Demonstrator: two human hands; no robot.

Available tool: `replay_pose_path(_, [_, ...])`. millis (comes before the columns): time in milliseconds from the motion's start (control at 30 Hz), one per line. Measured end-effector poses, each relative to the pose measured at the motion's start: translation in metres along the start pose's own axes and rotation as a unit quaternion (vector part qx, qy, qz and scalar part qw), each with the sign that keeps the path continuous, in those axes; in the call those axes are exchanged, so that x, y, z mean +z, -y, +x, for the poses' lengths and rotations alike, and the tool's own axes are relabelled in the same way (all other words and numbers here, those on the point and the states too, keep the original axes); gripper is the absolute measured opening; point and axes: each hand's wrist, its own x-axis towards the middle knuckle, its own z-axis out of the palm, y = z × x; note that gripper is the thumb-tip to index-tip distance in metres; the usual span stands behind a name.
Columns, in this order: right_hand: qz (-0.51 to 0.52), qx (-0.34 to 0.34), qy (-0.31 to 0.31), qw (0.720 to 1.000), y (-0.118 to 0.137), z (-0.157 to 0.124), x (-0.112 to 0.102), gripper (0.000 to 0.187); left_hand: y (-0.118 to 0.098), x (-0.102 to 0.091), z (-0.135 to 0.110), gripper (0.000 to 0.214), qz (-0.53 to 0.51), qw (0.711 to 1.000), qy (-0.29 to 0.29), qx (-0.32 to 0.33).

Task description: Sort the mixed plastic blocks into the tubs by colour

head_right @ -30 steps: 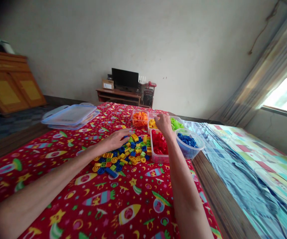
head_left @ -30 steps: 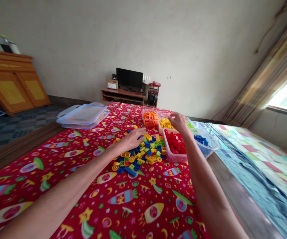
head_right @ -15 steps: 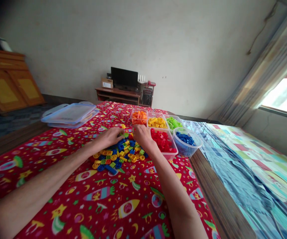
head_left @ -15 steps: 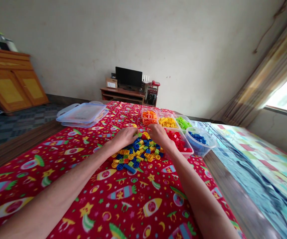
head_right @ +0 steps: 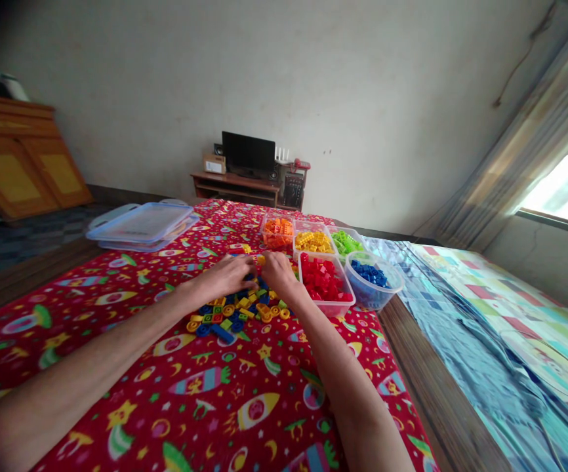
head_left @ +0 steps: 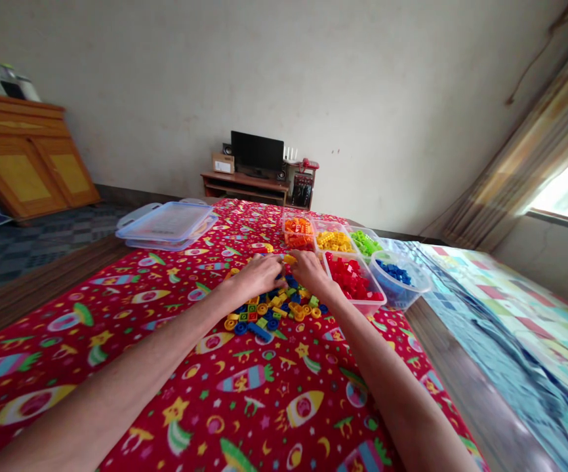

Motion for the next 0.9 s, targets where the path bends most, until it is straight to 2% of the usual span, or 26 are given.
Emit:
replay_pose_path(100, [0.020,0.032,-0.042,0.998,-0.002,0.003,-0.008,0.041,-0.006,0.000,0.000,0.012,0.037,0.999,0.022,0.004])
replay_pose_path(233, [0.056,0.055,-0.056,0.995,-0.003,0.005,-0.020,0.039,-0.008,0.002,0.001,0.015,0.044,0.999,0.029,0.011])
replay_pose_path(367, [0.075,0.063,-0.071,0.993,-0.007,0.005,-0.031,0.041,-0.005,0.003,0.005,0.017,0.027,0.999,-0.015,0.034])
replay_pose_path(467, [0.084,0.070,-0.076,0.991,-0.010,0.006,-0.038,0.044,-0.003,-0.002,0.007,0.015,-0.025,0.999,-0.034,0.029])
replay_pose_path(633, [0.092,0.074,-0.069,0.991,-0.012,0.008,-0.042,0.049,-0.010,-0.019,0.007,0.018,-0.100,0.993,0.053,-0.012])
replay_pose_path(733, [0.092,0.069,-0.065,0.991,-0.011,0.008,-0.042,0.051,-0.014,-0.021,0.005,0.016,-0.065,0.994,0.087,-0.010])
replay_pose_path(900, [0.081,0.065,-0.057,0.993,-0.009,0.009,-0.040,0.050,-0.014,-0.009,0.001,0.032,0.017,0.990,0.132,-0.042])
